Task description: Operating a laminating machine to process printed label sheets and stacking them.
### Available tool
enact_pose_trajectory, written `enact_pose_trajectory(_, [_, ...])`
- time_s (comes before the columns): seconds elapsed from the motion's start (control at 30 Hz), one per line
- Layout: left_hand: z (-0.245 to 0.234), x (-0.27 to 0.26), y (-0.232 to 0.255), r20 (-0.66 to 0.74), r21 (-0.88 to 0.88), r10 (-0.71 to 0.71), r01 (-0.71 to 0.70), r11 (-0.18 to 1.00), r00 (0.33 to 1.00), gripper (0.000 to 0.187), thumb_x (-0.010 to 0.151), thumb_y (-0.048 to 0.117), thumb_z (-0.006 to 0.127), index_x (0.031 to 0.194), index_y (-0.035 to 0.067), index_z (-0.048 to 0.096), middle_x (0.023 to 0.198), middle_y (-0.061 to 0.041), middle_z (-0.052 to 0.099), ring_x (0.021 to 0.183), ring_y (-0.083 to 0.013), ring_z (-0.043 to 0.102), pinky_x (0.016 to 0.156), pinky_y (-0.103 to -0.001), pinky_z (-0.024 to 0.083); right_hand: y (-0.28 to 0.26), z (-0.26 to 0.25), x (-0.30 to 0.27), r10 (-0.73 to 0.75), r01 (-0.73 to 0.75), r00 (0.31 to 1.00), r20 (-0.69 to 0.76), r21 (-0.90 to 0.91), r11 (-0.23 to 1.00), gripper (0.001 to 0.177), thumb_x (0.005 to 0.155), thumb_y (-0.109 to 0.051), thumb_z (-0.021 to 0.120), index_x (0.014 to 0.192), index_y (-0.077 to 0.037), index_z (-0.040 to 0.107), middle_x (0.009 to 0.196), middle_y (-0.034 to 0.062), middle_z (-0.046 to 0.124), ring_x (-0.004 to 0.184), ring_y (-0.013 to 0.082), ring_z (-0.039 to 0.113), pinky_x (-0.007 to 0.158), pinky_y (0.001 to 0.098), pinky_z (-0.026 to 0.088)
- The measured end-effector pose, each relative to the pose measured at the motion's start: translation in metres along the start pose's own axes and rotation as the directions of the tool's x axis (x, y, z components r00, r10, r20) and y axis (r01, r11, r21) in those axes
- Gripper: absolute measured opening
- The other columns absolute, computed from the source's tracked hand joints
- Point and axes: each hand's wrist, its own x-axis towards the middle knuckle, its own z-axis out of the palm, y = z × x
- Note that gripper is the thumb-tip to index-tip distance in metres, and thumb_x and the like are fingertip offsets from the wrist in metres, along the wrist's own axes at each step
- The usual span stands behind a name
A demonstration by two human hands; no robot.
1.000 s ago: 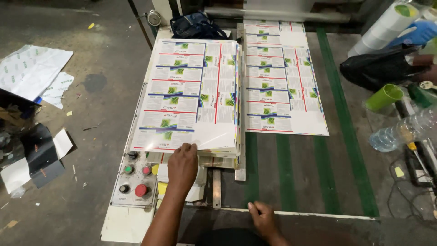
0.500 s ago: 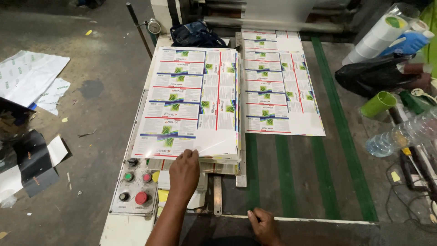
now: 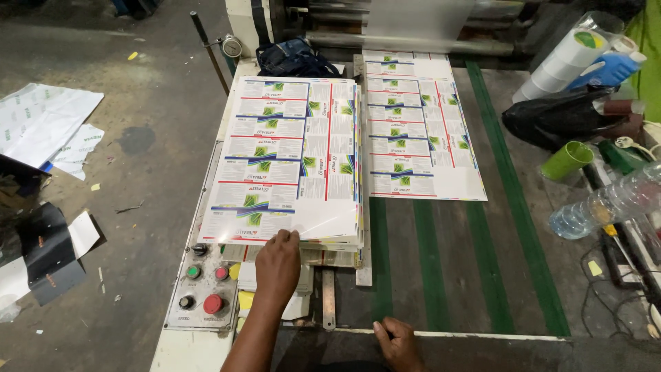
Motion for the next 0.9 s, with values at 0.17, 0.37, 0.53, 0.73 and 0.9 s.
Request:
enact_pose_trajectory(0.17, [0.004, -0.001, -0.001, 0.004, -0.013, -0.009, 0.009, 1.0, 1.0, 0.036, 0.082, 0.0, 0.063, 0.117, 0.002, 0.069, 0.104, -0.012, 0.068, 0.094, -0.0304, 0.07, 0.071, -0.039, 0.059, -0.012, -0.002, 0.001, 0.004, -0.004, 1.0, 0.001, -0.004, 1.0, 0.05, 0.096, -0.019, 0.069, 0.061, -0.005, 0.036, 0.057, 0.0057, 0.028, 0.052, 0.0154, 0.03, 0.049, 0.0408, 0.027])
enact_pose_trajectory(0.37, [-0.001, 0.001, 0.006, -0.014, -0.011, -0.05, 0.05, 0.999, 0.999, 0.026, 0.082, 0.003, 0.063, 0.107, 0.005, 0.07, 0.1, -0.012, 0.067, 0.09, -0.0317, 0.069, 0.071, -0.043, 0.058, -0.013, -0.003, 0.002, 0.063, -0.063, 0.994, 0.093, -0.001, 0.998, 0.05, 0.096, -0.019, 0.069, 0.062, -0.005, 0.036, 0.057, 0.0058, 0.029, 0.051, 0.0156, 0.032, 0.05, 0.0408, 0.03])
enact_pose_trajectory(0.53, [0.007, 0.003, 0.015, -0.081, -0.008, -0.082, 0.081, 0.997, 0.993, 0.019, 0.082, 0.004, 0.062, 0.1, 0.005, 0.069, 0.098, -0.011, 0.066, 0.089, -0.0323, 0.069, 0.07, -0.044, 0.057, 0.015, 0.003, 0.006, -0.067, 0.051, 0.991, 0.116, 0.136, 0.989, 0.05, 0.096, -0.016, 0.07, 0.062, -0.005, 0.035, 0.057, 0.0067, 0.026, 0.052, 0.0163, 0.028, 0.049, 0.0418, 0.029])
enact_pose_trajectory(0.73, [0.025, 0.003, 0.025, -0.063, 0.011, -0.161, 0.163, 0.987, 0.985, 0.009, 0.087, 0.01, 0.06, 0.092, 0.008, 0.066, 0.099, -0.011, 0.068, 0.091, -0.0354, 0.068, 0.075, -0.049, 0.056, 0.006, -0.007, 0.008, 0.035, -0.076, 0.973, 0.228, 0.175, 0.982, 0.05, 0.1, -0.024, 0.066, 0.065, -0.005, 0.036, 0.059, 0.0053, 0.026, 0.054, 0.0157, 0.027, 0.052, 0.0403, 0.028])
enact_pose_trajectory(0.9, [0.033, 0.007, 0.037, 0.012, 0.206, -0.282, 0.274, 0.939, 0.959, 0.016, 0.088, 0.017, 0.061, 0.101, 0.012, 0.067, 0.102, -0.012, 0.068, 0.09, -0.0354, 0.071, 0.081, -0.053, 0.056, 0.018, -0.003, 0.016, -0.037, -0.295, 0.802, 0.596, 0.449, 0.843, 0.048, 0.108, -0.035, 0.057, 0.069, -0.008, 0.051, 0.063, -0.0021, 0.049, 0.062, 0.0077, 0.047, 0.059, 0.0355, 0.038])
